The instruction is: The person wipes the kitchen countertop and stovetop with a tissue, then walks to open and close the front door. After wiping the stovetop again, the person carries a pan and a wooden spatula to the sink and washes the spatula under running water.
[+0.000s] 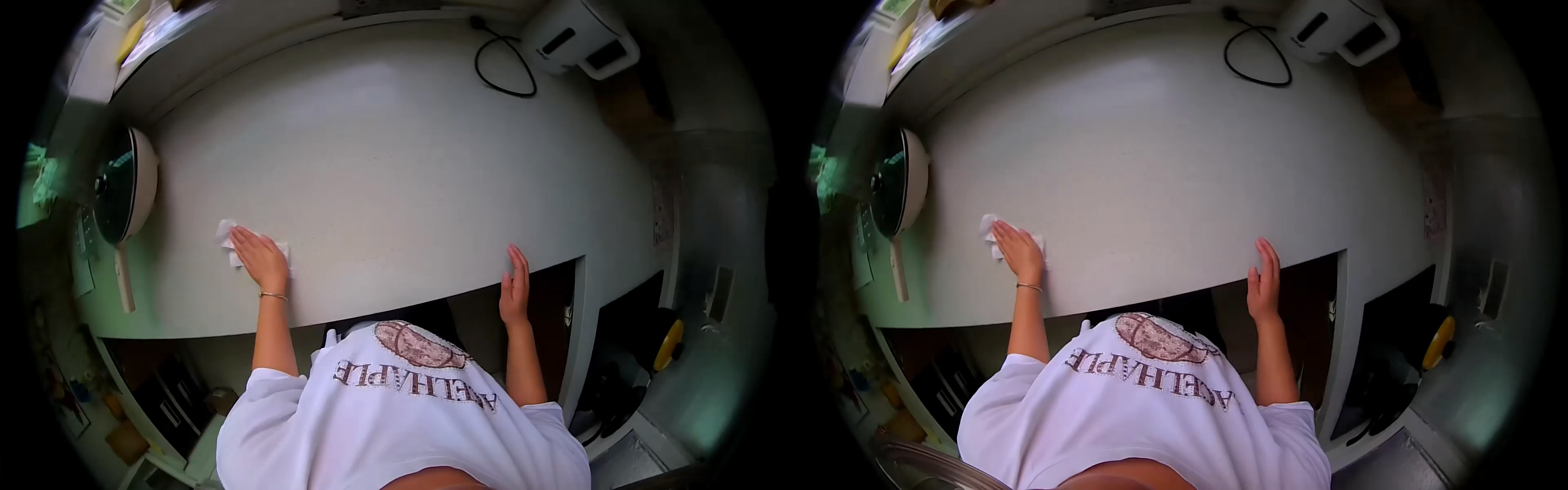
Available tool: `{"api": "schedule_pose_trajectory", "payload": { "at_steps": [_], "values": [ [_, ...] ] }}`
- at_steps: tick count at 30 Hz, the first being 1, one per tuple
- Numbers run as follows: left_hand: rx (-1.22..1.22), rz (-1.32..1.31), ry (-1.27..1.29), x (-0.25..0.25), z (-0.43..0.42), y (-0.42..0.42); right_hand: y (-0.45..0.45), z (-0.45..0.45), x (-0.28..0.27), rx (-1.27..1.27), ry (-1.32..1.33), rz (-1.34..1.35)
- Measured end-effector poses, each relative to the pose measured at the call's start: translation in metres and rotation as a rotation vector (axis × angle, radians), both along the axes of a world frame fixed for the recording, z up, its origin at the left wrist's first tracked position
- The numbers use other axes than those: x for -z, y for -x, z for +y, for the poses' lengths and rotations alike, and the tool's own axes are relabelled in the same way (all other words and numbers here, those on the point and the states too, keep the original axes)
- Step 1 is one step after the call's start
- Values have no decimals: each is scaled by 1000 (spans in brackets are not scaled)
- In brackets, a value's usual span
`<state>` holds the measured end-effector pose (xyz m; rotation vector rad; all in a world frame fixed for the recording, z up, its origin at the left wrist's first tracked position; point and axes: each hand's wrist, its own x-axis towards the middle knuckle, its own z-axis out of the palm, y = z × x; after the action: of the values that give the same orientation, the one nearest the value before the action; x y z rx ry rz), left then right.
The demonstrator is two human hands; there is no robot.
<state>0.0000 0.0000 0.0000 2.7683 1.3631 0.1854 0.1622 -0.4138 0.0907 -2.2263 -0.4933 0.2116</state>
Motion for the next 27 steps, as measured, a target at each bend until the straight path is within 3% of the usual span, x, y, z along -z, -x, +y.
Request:
{"api": "schedule_pose_trajectory", "payload": {
  "at_steps": [2, 3, 6, 7, 8, 15, 17, 19, 21, 24, 27],
  "values": [
    [306, -3, 158, -17, -59, -31, 24, 3, -2, 24, 87, -26],
    [437, 79, -51, -39, -72, -106, -23, 14, 62, 71, -162, -82],
    [861, 48, 203, -40, -241, -158, 2, -93, 7, 124, -40, -82],
    [911, 9, 276, -50, -293, -184, 4, -132, -29, 148, 24, -95],
    [975, -27, 244, -47, -306, -206, 10, -138, -28, 183, 11, -80],
    [1215, -185, 77, -1, -473, -392, 56, -237, 4, 433, -26, -7],
    [1221, -167, 15, 17, -528, -430, 74, -262, 38, 531, -54, -6],
    [1188, -180, -5, 3, -579, -433, 74, -294, 28, 589, -44, -1],
    [1492, 9, -75, -14, -603, -385, 87, -315, -2, 633, -13, 47],
    [1750, 6, 75, -34, -587, -308, 60, -329, 0, 617, -6, 96],
    [1814, 64, 81, -36, -557, -309, 37, -335, 4, 576, -44, 9]
  ]
}}
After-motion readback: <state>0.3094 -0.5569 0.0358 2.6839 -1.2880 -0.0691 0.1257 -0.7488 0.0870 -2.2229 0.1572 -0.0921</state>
